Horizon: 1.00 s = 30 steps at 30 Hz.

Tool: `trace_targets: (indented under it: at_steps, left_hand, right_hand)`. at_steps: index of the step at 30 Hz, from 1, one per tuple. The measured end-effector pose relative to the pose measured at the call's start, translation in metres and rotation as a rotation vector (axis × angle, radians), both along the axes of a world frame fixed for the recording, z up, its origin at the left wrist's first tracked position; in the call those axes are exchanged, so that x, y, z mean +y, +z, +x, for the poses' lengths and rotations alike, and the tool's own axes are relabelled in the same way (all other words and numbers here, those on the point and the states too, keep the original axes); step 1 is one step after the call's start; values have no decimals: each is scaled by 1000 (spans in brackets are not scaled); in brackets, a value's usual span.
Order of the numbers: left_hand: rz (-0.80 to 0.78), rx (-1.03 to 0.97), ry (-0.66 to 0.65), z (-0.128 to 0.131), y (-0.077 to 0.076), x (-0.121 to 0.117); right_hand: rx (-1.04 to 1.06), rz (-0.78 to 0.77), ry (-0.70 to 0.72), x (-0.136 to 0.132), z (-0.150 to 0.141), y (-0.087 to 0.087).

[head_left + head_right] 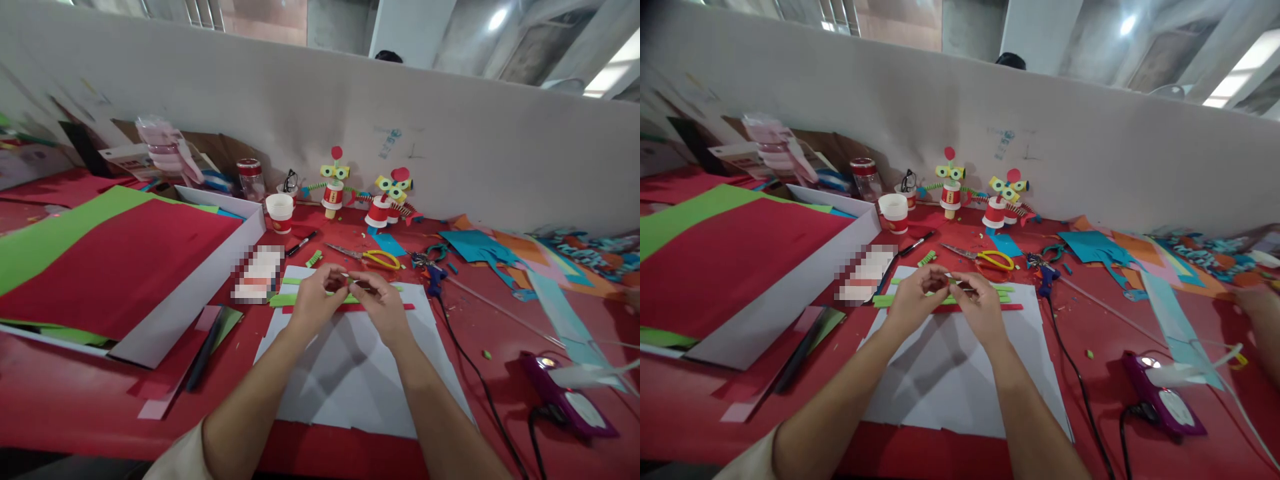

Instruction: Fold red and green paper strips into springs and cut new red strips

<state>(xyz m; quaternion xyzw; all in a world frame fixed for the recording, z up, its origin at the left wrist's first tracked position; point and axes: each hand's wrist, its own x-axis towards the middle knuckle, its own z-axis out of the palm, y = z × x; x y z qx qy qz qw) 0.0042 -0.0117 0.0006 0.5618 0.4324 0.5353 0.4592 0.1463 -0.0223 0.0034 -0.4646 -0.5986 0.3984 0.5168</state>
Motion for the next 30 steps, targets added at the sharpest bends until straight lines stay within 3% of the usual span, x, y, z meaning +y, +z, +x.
trace_targets:
  at_steps: [5, 8, 12, 20, 26, 30]
  left_hand:
    - [176, 280, -53, -5, 5, -1]
    - [241, 301, -75, -7, 6, -1]
    - [184, 94, -112, -4, 4, -1]
    - [-164, -384, -55, 2, 9, -5]
    - [-197, -347, -89, -6, 17, -3]
    - [-225, -409, -120, -6, 16, -4]
  right_hand:
    - [110, -229, 51, 2, 7, 5]
    - [209, -284, 74, 1, 6, 7]
    - [298, -230, 27, 1, 1, 7]
    - [438, -170, 53, -3, -9, 8]
    - [279, -126, 145, -5, -3, 9]
    - [355, -138, 111, -5, -5, 8]
